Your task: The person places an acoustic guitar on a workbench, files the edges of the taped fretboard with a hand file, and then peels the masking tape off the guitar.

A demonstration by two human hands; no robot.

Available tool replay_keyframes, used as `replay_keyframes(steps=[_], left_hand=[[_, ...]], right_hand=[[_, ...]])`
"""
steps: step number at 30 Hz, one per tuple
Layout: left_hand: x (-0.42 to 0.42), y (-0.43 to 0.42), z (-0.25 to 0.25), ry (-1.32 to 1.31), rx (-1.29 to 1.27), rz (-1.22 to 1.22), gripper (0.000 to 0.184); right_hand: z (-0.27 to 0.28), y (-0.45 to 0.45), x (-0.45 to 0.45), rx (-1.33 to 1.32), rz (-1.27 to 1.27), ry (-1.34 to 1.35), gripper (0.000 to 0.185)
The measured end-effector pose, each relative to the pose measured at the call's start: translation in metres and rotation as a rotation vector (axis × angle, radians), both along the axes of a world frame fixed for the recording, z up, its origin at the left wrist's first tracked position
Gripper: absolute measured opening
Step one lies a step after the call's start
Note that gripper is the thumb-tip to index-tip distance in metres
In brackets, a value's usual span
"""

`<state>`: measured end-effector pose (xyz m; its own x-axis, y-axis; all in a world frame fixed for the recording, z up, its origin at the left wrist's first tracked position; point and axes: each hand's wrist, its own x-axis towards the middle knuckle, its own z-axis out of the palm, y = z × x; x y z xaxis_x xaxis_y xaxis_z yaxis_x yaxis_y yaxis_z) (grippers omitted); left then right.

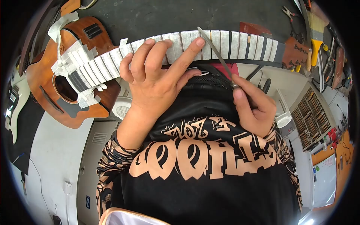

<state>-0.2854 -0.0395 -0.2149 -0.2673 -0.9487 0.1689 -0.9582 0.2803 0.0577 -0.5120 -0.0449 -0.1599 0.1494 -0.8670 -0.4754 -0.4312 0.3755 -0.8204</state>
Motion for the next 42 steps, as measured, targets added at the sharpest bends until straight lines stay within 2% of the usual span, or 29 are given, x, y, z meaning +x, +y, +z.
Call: replay_keyframes(steps=[4, 5, 8, 12, 14, 15, 22, 24, 28, 29, 30, 32, 35, 40, 42], left_hand=[[0.003, 0.001, -0.002, 0.008, -0.013, -0.003, 0.057], [0.003, 0.002, -0.001, 0.006, 0.002, -0.006, 0.057], [0.006, 0.004, 0.001, 0.014, 0.026, -0.018, 0.057], [0.017, 0.007, 0.001, 0.045, 0.043, 0.033, 0.06], [0.023, 0.008, -0.002, 0.037, 0.037, 0.039, 0.061], [0.025, 0.009, -0.003, 0.039, 0.03, 0.042, 0.062], [0.032, 0.011, -0.008, 0.057, 0.025, 0.045, 0.063], [0.035, 0.011, -0.008, 0.048, 0.033, 0.037, 0.064], [0.037, 0.009, -0.007, 0.075, 0.016, 0.004, 0.064], [0.036, 0.009, -0.005, 0.072, 0.02, -0.003, 0.064], [0.034, 0.008, -0.003, 0.069, 0.029, -0.011, 0.064], [0.036, 0.008, -0.003, 0.079, 0.03, -0.026, 0.063], [0.024, 0.004, 0.006, 0.069, 0.033, -0.066, 0.061], [0.042, 0.004, 0.001, 0.099, 0.06, -0.062, 0.059], [0.005, -0.002, 0.017, 0.09, 0.06, -0.074, 0.058]], right_hand=[[-0.025, -0.021, 0.028, -0.188, 0.022, -0.012, 0.033], [-0.03, -0.03, 0.034, -0.472, 0.185, 0.202, 0.037], [-0.026, -0.034, 0.036, -0.813, 0.365, 0.464, 0.047], [-0.015, -0.018, 0.024, -0.581, 0.182, 0.13, 0.036], [-0.007, -0.008, 0.015, -0.21, 0.178, 0.068, 0.032], [-0.005, -0.009, 0.013, -0.149, 0.204, 0.074, 0.033], [-0.026, -0.031, 0.049, -0.321, 0.212, 0.002, 0.033], [-0.028, -0.038, 0.057, -0.486, 0.364, 0.15, 0.036], [-0.024, -0.035, 0.045, -0.667, 0.336, 0.224, 0.036], [-0.018, -0.031, 0.037, -0.561, 0.271, 0.167, 0.031], [-0.01, -0.026, 0.028, -0.56, 0.264, 0.177, 0.031], [0.002, -0.013, 0.018, -0.146, 0.144, 0.012, 0.031], [0.01, 0.003, 0.005, -0.069, 0.068, 0.063, 0.029], [-0.005, -0.011, 0.048, -0.143, 0.049, 0.075, 0.029], [0.003, -0.032, 0.021, -0.319, 0.174, 0.131, 0.03]])
